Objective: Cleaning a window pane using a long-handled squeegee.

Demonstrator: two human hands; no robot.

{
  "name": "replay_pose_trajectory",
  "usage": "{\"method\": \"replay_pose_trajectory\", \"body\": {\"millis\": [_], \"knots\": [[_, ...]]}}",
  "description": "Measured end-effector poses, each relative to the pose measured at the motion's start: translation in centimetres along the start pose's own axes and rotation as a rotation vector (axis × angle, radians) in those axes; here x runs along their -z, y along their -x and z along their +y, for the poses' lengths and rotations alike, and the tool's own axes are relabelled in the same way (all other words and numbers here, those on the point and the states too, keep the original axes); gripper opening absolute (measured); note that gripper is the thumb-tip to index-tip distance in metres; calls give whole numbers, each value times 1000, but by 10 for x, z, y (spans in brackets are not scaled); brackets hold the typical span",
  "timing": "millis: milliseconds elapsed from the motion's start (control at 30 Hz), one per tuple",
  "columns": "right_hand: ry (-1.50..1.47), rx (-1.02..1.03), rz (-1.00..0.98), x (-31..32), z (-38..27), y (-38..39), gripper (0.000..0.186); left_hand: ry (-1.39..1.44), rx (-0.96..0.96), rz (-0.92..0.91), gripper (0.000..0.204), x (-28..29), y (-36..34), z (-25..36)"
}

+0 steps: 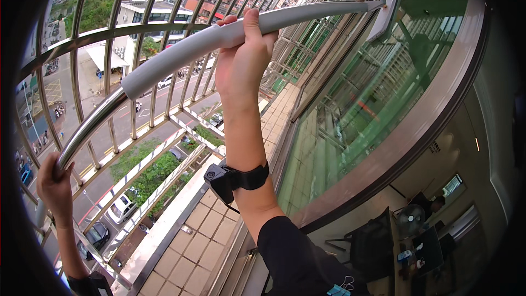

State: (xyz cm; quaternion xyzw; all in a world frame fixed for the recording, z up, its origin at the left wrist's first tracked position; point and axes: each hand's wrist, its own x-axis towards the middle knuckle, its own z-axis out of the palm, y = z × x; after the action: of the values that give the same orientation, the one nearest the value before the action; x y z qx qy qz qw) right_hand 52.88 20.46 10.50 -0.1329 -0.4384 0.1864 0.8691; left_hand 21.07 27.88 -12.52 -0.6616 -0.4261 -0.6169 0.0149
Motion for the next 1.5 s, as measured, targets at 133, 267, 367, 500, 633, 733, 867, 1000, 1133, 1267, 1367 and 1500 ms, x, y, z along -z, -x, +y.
{"method": "replay_pose_trajectory", "body": {"millis": [133,267,367,500,633,733,867,1000,1133,1267,1367,1500], "knots": [[32,15,-53,-8,-3,3,25,38,148,-110,30,13,5,-16],[0,148,184,4,-6,-16,16,-28,-51,-23,31,2,11,53],[-2,224,213,30,-4,-53,15,-113,-138,69,28,-9,-12,108],[0,187,231,56,-17,-95,18,-156,-196,121,22,-37,-35,155],[44,79,307,57,-23,-86,17,-172,-134,63,24,-34,-23,162],[19,16,247,56,-23,-81,31,-146,-93,66,22,-18,-16,157],[54,43,223,20,-22,-33,48,-85,-27,36,17,-5,-1,128],[138,86,223,4,-39,-19,16,3,-1,30,15,-7,12,125],[261,98,274,-4,-29,-13,15,21,134,-70,21,-6,31,118],[247,172,406,21,-40,-50,12,13,35,-33,25,-20,19,158],[293,208,436,47,-44,-84,14,-35,-66,57,28,-39,2,184],[292,192,484,51,-45,-102,13,-27,-92,40,29,-48,-7,192]]}}
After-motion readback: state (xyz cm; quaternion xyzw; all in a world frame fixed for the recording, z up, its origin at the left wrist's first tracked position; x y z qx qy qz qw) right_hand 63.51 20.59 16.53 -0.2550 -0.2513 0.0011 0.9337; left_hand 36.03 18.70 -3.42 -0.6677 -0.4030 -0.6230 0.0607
